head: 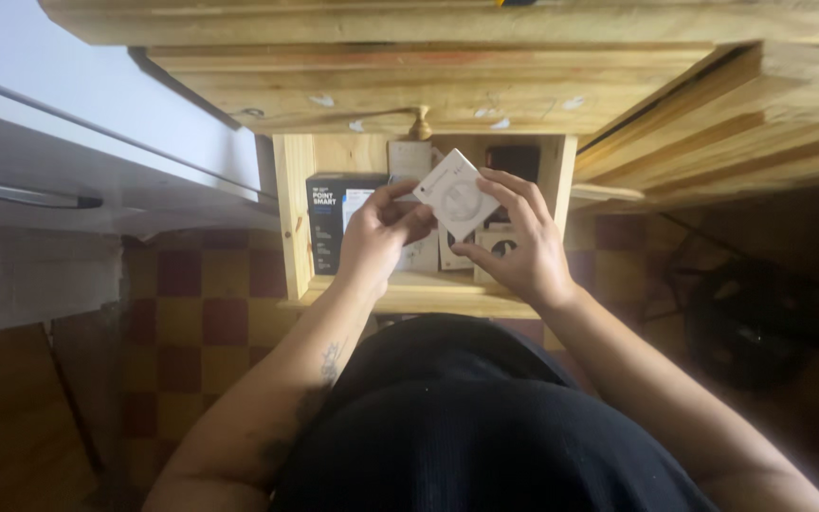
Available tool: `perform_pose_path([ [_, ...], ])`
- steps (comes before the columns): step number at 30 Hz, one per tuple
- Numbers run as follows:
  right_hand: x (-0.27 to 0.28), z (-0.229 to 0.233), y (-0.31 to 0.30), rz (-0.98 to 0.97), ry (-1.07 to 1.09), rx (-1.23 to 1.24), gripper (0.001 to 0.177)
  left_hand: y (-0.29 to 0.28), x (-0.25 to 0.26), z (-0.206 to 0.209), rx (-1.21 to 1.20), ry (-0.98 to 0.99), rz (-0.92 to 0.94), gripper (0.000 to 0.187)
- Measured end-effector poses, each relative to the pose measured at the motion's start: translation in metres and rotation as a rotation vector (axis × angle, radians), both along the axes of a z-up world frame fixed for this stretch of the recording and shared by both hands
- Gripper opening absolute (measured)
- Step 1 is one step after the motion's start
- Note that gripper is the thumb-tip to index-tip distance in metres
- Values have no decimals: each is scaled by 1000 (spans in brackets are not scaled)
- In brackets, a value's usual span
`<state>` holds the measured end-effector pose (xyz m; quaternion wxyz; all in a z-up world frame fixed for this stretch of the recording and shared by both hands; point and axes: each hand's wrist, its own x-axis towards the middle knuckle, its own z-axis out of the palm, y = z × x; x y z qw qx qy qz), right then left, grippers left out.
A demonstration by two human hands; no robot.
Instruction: The person opens a wooden drawer and organizes various small electronic accessories and boxes. They pick up items from the cluttered surface, inspect them, and place them into the drawer, including a smartwatch box, a power bank box, and several phone cases.
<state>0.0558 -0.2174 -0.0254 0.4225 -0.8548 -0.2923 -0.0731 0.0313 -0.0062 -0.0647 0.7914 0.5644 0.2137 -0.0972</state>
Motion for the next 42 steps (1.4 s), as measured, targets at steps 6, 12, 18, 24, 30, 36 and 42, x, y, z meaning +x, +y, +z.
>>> perform_pose_path([
  [6, 7, -33, 6, -141, 749, 145, 56, 12, -7, -23, 447, -88, -167, 39],
  [12, 12, -76, 19, -28, 846, 63, 47, 30, -21, -43, 554, -244, -220, 38],
  [18, 11, -157, 34, -242, 967, -122, 42, 64, -45, -70, 431, -112, -129, 45],
  [24, 0, -247, 50, -310, 920, -313, 44, 106, -80, -96, 474, 31, -83, 40],
  [30, -5, -287, 72, -291, 915, -345, 44, 143, -103, -117, 333, 23, -20, 41],
  [36, -12, -301, 88, -387, 840, -395, 40, 158, -99, -108, 278, 61, -17, 41],
  [42, -8, -312, 77, -315, 800, -479, 35, 160, -87, -103, 279, 95, -30, 40],
])
